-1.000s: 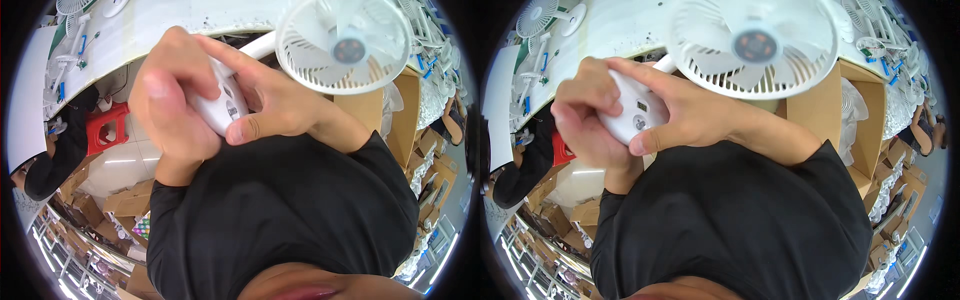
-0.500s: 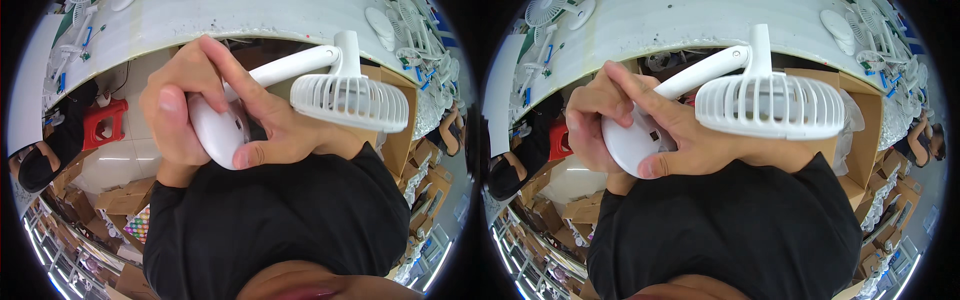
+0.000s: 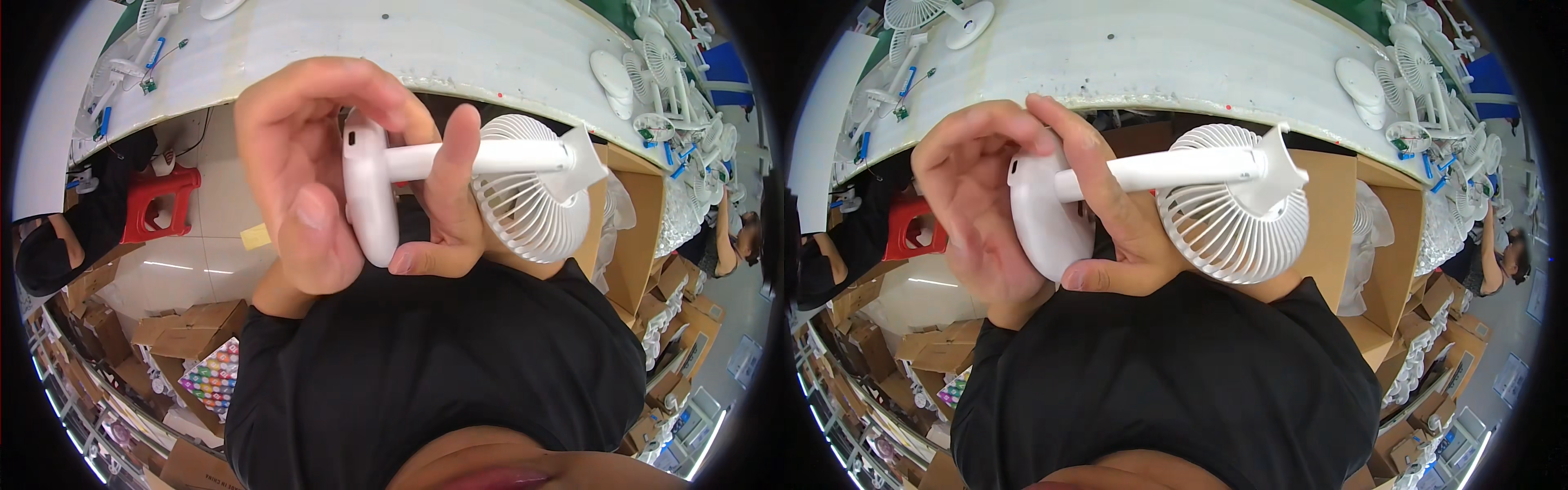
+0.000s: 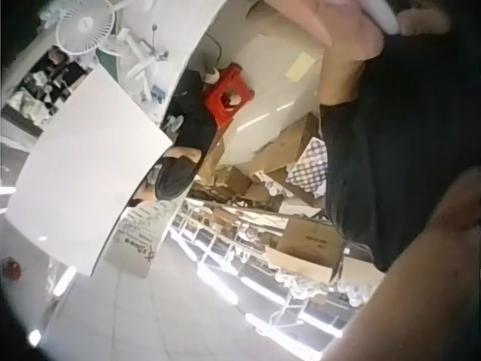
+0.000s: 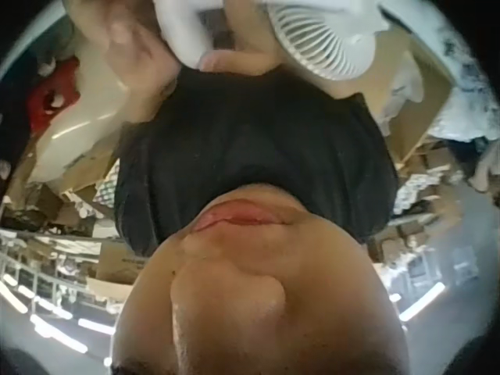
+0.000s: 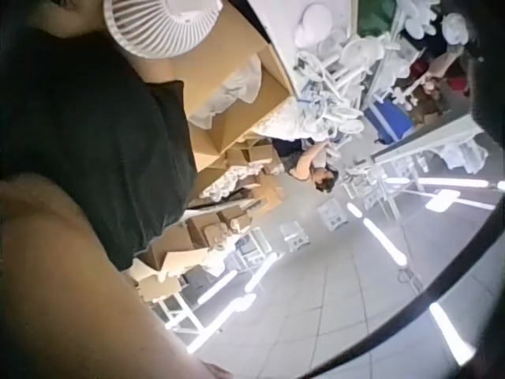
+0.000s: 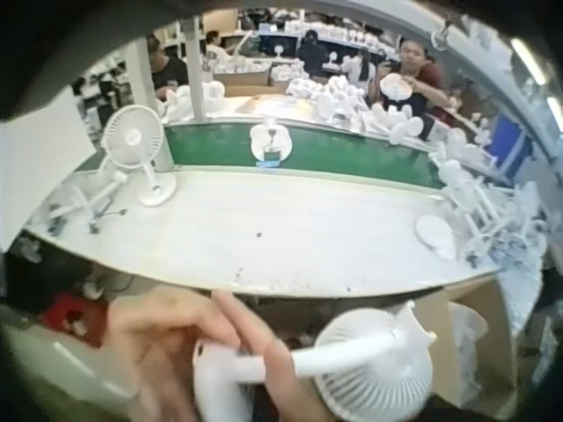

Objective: Assembling, wiring, and testing portable battery-powered desk fans on a production line.

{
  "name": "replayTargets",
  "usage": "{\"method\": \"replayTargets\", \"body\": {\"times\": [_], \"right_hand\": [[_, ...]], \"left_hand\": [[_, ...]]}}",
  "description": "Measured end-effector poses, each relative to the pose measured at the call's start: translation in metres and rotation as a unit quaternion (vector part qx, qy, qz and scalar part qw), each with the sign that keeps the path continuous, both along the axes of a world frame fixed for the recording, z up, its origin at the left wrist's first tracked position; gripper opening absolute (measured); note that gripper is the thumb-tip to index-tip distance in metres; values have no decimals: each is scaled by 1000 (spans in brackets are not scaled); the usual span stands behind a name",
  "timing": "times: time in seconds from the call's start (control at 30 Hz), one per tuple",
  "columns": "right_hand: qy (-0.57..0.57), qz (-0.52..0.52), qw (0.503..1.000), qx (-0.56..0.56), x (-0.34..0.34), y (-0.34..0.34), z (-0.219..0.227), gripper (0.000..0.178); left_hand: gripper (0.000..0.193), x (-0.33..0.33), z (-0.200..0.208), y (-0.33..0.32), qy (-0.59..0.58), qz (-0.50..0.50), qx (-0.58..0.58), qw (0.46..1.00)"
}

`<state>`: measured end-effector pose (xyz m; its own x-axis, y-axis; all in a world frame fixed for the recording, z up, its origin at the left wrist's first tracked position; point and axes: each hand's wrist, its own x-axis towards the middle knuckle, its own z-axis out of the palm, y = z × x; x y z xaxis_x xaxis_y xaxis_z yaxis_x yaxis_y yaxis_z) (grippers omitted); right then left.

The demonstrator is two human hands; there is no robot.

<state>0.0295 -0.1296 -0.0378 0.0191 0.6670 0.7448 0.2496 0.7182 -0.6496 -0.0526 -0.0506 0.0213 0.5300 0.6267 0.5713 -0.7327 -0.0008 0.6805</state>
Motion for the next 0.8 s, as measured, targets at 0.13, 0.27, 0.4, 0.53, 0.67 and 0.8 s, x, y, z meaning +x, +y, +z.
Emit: {"method": "replayTargets", "body": {"times": [0.13, 0.27, 0.4, 0.53, 0.67, 0.8], "right_hand": [[43, 31, 998, 19, 0, 0, 0, 96], [57, 77, 995, 24, -2, 2, 2, 88], [92, 48, 992, -75, -7, -8, 9, 84], [77, 44, 981, -171, -2, -14, 24, 85], [-8, -99, 963, -252, 25, -7, 34, 89], [-35, -329, 917, -223, 57, 5, 24, 52]], "left_hand": [[45, 4, 2, 2, 26, 16, 18, 999], [41, -4, -3, 13, 22, -52, 7, 998], [44, -13, -12, 18, 81, -18, 79, 993], [41, -12, -17, 17, 92, 1, -36, 995], [33, 40, -39, 43, 61, -7, -135, 989], [22, 68, -63, 75, 145, 47, -169, 974]]}}
